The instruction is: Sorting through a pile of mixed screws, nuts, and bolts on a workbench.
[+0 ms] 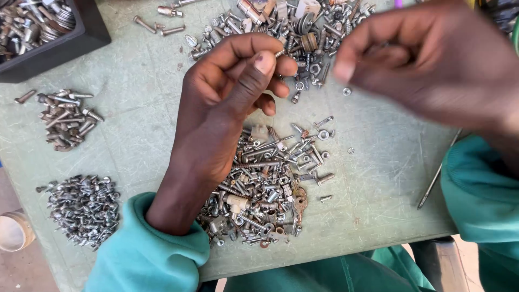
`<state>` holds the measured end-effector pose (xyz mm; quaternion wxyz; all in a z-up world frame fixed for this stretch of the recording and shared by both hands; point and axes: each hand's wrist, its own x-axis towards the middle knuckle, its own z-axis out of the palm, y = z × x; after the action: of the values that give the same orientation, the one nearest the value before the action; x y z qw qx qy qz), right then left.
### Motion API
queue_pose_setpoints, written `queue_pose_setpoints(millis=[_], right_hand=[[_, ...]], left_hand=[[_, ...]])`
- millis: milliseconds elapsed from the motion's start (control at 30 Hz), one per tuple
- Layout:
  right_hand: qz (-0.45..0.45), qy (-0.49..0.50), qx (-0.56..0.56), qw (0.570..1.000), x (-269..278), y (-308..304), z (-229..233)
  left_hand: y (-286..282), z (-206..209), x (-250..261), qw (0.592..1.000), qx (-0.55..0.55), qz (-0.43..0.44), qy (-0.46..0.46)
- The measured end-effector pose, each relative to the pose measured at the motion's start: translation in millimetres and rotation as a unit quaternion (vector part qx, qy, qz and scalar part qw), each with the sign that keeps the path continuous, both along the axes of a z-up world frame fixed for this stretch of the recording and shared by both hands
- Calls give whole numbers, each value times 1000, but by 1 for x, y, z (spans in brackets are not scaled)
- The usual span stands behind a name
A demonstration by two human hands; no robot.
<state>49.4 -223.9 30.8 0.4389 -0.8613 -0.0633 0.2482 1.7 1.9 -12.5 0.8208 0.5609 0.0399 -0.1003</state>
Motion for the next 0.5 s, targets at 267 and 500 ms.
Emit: queue_pose_setpoints(millis=[267,500], right_hand=[[-29,264,352,898,11,-10,-21],[-24,249,427,869,-6,4,-20]], left_hand=[[-19,14,-14,953,192,-8,-236],[-30,8,-19,886,335,12,-320]])
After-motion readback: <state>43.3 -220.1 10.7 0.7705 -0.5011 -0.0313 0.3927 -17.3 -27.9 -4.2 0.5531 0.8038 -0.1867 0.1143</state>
